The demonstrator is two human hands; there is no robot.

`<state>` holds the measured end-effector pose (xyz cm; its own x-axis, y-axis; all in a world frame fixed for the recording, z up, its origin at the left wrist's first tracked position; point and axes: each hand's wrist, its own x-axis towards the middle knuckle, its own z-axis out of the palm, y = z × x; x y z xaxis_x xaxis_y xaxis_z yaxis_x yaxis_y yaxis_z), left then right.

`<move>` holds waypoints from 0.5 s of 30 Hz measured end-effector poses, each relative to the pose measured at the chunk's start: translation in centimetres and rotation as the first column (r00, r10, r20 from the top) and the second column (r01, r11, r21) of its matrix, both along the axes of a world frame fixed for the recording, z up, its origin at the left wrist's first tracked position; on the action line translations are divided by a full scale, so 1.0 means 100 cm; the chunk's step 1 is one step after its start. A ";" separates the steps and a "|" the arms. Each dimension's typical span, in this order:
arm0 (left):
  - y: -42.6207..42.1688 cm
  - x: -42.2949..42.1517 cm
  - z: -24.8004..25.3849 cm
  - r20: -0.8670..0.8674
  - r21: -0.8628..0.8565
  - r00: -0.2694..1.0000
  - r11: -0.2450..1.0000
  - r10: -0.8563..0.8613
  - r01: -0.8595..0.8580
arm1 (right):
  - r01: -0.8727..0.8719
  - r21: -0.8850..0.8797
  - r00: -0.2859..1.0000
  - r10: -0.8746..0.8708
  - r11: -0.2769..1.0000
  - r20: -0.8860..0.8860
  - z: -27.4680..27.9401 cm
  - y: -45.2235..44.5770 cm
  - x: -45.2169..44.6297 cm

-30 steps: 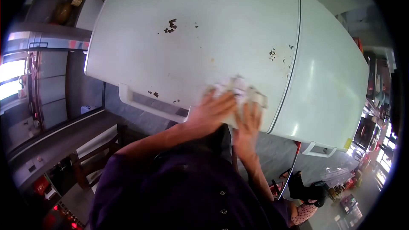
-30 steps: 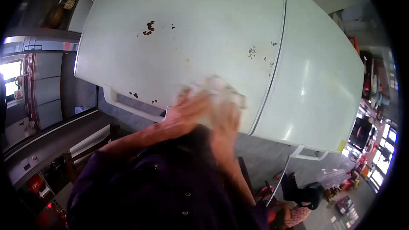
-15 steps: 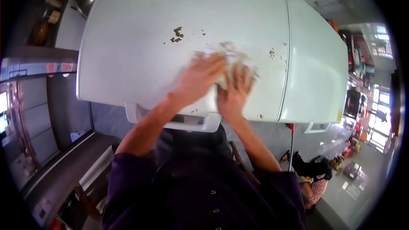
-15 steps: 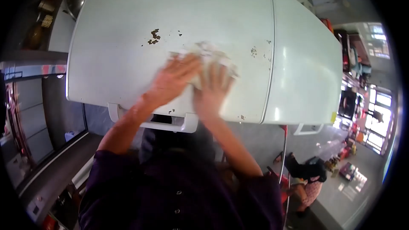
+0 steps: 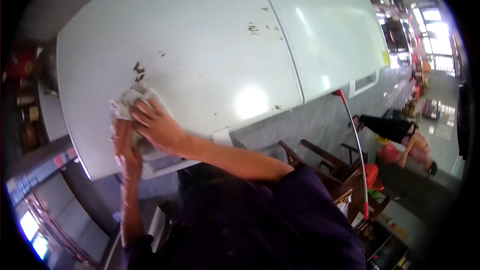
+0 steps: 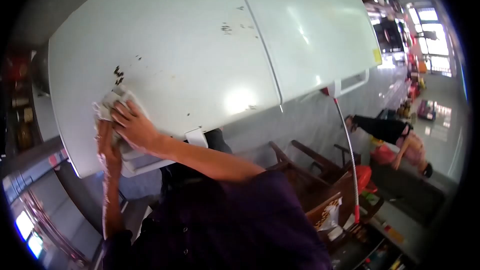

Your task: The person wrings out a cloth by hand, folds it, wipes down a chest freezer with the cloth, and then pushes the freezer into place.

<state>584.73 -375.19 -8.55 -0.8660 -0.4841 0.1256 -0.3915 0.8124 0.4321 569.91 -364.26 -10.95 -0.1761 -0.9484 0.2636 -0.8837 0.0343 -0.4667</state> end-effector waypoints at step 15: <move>0.241 -0.296 -0.030 -0.259 -0.103 0.644 0.684 -0.720 0.723 | 0.816 -0.110 0.574 -0.817 0.567 0.052 -0.018 0.302 -0.145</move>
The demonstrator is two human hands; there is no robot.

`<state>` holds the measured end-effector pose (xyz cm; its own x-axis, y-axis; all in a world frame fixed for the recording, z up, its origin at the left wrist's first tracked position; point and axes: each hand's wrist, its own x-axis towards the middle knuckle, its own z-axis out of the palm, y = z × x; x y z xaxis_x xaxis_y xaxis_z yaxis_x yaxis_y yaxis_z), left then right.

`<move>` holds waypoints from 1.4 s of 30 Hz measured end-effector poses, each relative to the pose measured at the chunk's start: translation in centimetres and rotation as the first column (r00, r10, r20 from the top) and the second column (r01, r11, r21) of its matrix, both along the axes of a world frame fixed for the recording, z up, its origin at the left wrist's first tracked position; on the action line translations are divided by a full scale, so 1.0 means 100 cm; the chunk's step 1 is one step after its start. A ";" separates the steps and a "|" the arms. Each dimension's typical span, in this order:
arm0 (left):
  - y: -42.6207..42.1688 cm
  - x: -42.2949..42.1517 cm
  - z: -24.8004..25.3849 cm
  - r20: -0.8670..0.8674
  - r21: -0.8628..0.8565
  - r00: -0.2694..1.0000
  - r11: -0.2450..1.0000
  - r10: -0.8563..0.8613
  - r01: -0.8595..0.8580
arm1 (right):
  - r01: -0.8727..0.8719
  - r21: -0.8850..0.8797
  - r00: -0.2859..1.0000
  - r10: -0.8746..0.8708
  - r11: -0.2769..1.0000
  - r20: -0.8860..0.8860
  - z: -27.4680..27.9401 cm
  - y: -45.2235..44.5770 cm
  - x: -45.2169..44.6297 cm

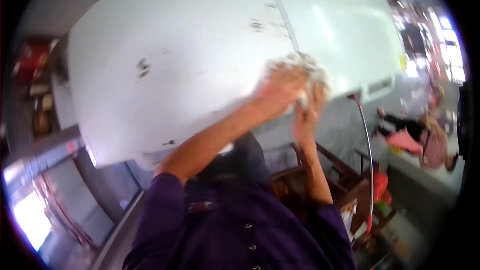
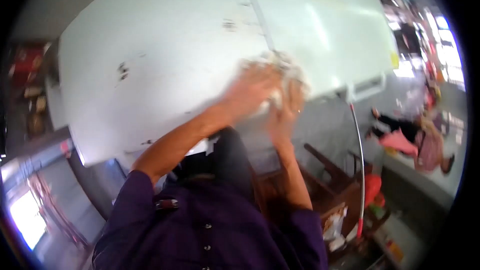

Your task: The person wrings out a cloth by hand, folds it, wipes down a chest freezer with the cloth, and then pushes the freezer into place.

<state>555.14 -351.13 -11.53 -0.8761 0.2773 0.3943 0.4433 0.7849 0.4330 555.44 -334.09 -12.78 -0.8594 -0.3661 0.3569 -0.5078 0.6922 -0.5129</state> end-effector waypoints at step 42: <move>-0.253 0.454 -0.002 0.113 0.053 0.466 0.463 0.877 -0.885 | -0.965 0.101 0.255 0.949 0.240 0.183 0.030 -0.368 0.259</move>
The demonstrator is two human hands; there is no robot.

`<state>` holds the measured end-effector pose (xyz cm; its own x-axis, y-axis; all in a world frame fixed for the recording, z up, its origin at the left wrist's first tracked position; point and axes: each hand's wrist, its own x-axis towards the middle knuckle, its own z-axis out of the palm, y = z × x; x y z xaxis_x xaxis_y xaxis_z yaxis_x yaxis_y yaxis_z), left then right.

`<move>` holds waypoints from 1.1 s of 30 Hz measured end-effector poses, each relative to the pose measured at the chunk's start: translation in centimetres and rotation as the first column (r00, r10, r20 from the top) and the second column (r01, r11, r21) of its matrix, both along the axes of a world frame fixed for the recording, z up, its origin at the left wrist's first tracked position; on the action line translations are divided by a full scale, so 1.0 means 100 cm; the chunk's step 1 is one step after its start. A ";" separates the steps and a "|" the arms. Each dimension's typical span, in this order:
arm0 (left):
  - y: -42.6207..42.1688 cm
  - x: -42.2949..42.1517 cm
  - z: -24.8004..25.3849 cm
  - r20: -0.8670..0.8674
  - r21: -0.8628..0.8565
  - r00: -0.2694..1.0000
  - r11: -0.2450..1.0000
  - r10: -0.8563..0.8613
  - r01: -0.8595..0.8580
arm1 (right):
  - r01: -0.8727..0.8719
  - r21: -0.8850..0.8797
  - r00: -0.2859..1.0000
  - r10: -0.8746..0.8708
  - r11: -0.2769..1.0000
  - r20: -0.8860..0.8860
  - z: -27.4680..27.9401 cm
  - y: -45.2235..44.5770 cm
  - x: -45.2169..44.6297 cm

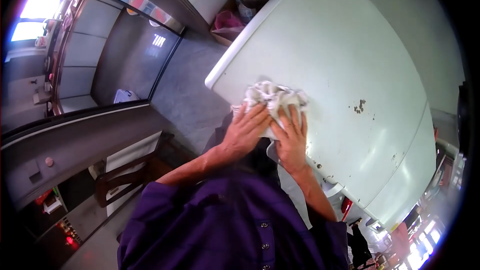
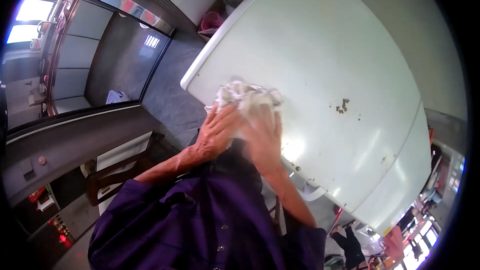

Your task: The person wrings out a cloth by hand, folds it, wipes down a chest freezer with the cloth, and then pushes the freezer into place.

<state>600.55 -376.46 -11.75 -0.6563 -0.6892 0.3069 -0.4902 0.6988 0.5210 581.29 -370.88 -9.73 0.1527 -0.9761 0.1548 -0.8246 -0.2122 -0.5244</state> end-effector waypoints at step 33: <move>-0.322 -0.045 -0.023 -0.283 0.233 0.944 0.942 -0.172 0.241 | 0.366 -0.218 0.905 -0.401 0.905 -0.143 -0.028 -0.272 -0.003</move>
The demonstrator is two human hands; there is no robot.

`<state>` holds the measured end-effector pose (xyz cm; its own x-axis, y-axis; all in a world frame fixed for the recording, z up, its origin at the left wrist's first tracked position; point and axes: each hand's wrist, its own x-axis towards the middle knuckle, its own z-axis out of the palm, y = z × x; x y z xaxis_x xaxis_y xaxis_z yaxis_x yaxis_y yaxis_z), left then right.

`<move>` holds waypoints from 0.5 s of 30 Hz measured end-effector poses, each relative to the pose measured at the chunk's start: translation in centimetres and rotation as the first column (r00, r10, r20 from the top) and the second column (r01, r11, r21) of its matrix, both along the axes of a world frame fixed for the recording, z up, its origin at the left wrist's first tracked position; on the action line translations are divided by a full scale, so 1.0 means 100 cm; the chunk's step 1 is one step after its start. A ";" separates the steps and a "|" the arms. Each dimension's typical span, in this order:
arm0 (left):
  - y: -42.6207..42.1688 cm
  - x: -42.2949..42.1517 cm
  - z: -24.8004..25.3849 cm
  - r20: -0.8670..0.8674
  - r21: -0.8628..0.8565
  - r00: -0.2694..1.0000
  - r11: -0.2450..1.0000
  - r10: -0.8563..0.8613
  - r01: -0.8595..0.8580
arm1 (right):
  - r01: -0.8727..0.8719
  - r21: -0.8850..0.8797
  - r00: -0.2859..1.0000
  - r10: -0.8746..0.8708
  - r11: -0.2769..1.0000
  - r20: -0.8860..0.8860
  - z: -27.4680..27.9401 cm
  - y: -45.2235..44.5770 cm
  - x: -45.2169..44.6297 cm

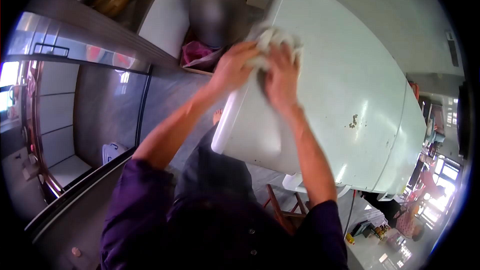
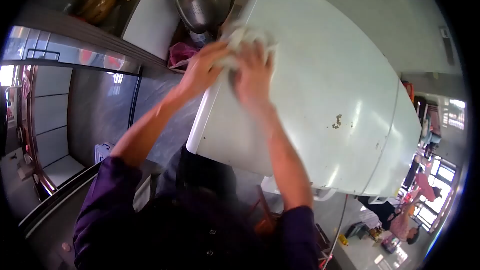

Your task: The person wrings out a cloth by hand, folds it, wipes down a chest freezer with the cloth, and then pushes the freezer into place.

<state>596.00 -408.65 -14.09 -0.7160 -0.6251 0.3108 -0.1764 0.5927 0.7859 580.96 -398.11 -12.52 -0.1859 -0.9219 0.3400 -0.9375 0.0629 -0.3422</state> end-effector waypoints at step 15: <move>0.053 0.071 -0.008 0.047 0.423 0.990 0.895 0.132 -0.139 | -0.178 0.152 0.977 0.156 0.972 0.147 0.019 0.023 0.048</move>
<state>603.13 -403.38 -14.91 -0.6178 -0.7861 -0.0168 -0.2465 0.1734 0.9535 585.78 -395.82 -10.57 -0.0575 -0.9847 0.1646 -0.8861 -0.0256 -0.4628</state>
